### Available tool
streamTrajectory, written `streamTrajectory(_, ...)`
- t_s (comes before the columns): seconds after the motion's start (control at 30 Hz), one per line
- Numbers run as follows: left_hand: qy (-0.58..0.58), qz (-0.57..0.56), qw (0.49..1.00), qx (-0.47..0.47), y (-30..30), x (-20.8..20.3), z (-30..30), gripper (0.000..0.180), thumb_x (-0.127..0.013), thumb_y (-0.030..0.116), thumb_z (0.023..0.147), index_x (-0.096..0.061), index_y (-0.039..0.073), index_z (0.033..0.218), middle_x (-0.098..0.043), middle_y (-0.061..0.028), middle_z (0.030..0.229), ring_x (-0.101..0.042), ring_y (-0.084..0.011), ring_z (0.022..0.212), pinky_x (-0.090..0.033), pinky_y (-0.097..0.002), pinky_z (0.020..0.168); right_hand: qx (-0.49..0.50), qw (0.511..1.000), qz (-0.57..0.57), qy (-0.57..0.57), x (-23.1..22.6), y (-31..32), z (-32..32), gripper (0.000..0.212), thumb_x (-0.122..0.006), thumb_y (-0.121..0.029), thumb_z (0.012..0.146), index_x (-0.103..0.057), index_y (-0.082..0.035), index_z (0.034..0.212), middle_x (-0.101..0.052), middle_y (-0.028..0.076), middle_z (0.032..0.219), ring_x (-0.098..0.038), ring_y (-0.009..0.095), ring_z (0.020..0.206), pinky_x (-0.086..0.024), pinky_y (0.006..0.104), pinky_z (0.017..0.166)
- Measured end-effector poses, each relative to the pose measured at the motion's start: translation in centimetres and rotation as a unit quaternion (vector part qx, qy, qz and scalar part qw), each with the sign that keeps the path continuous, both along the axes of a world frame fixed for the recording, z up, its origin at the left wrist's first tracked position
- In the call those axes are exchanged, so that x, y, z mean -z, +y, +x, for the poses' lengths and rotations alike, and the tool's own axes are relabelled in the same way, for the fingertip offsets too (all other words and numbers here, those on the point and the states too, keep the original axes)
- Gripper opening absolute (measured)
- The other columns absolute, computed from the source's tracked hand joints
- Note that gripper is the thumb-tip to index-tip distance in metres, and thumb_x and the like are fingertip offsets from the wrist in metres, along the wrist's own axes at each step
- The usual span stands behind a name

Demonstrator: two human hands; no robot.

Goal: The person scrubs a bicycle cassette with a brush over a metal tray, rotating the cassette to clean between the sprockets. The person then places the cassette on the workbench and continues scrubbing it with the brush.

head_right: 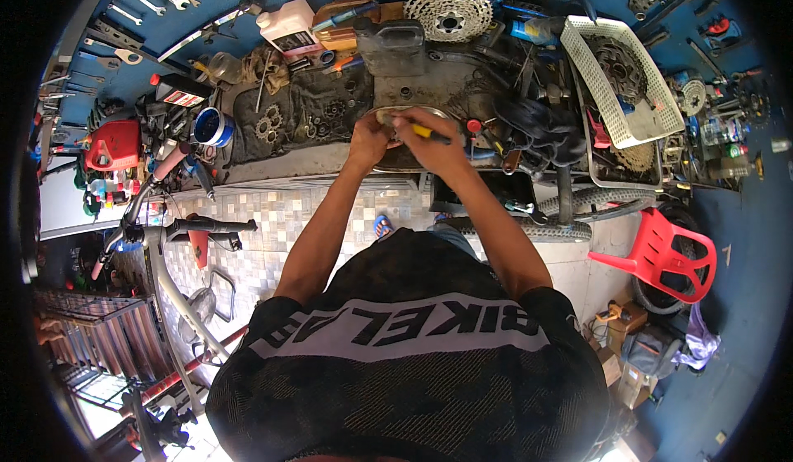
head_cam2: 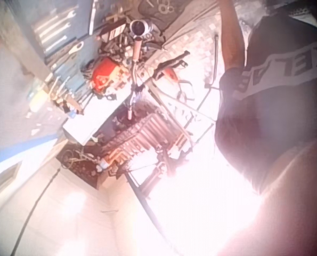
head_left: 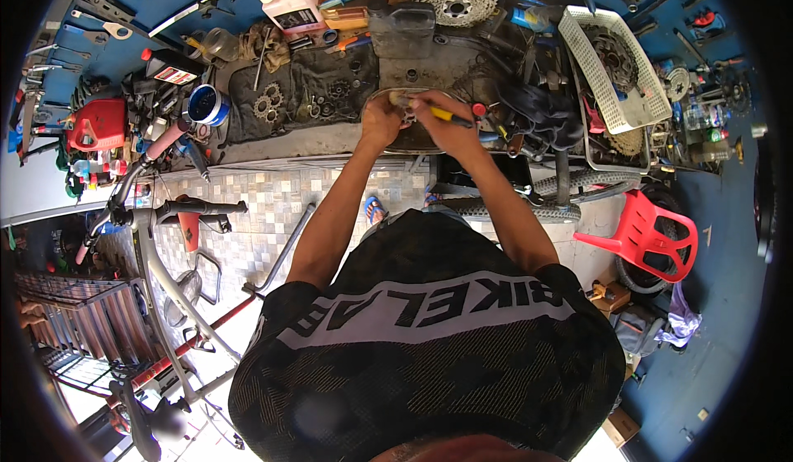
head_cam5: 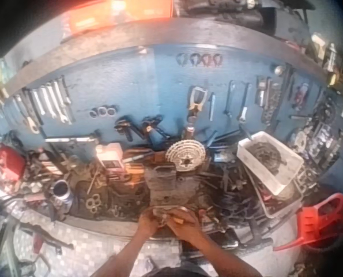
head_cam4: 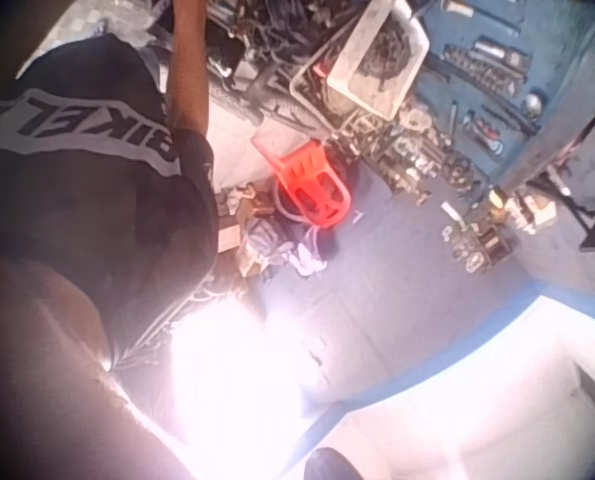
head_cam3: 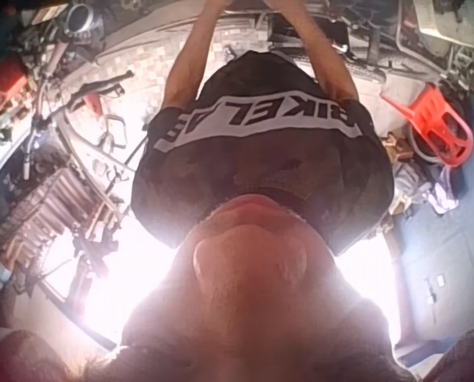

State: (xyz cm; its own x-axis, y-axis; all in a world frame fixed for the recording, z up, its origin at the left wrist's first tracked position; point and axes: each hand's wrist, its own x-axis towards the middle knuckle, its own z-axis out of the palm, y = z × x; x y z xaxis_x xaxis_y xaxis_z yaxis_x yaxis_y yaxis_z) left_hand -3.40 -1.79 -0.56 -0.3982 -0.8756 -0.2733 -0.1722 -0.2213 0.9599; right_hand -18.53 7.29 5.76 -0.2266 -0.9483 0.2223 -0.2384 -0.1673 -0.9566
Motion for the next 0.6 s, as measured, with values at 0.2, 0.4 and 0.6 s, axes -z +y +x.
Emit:
streamTrajectory(0.2,0.038,0.002,0.998,-0.055,0.2,-0.7,1.2,0.033,-0.054,-0.002,0.103,-0.063,-0.003,0.135,-0.075,-0.0140,0.121,-0.074,-0.0202,0.106,-0.067,-0.0363,0.082,0.089,0.992,0.049,0.072,2.9,-0.2,-2.5,0.023,-0.076,-0.024,0.098,-0.077,-0.002,0.106,-0.076,0.008,0.091,-0.069,0.012,0.084,-0.055,0.0290,0.079)
streamTrajectory(0.4,0.049,-0.054,0.995,-0.071,1.0,-1.6,0.7,0.031,-0.053,-0.001,0.104,-0.064,-0.005,0.133,-0.077,-0.0124,0.117,-0.075,-0.0202,0.107,-0.067,-0.0350,0.082,0.097,0.993,0.059,0.027,2.2,-0.2,-1.3,0.026,-0.074,-0.027,0.101,-0.076,-0.001,0.106,-0.073,0.005,0.086,-0.065,0.010,0.080,-0.052,0.0275,0.075)
streamTrajectory(0.6,0.023,-0.075,0.996,-0.044,1.5,-3.3,0.2,0.030,-0.052,0.001,0.106,-0.063,-0.005,0.133,-0.076,-0.0133,0.117,-0.074,-0.0202,0.108,-0.066,-0.0341,0.083,0.084,0.995,0.062,-0.004,1.1,0.1,-1.0,0.029,-0.071,-0.028,0.102,-0.075,0.000,0.107,-0.072,0.005,0.084,-0.064,0.010,0.080,-0.052,0.0284,0.075)
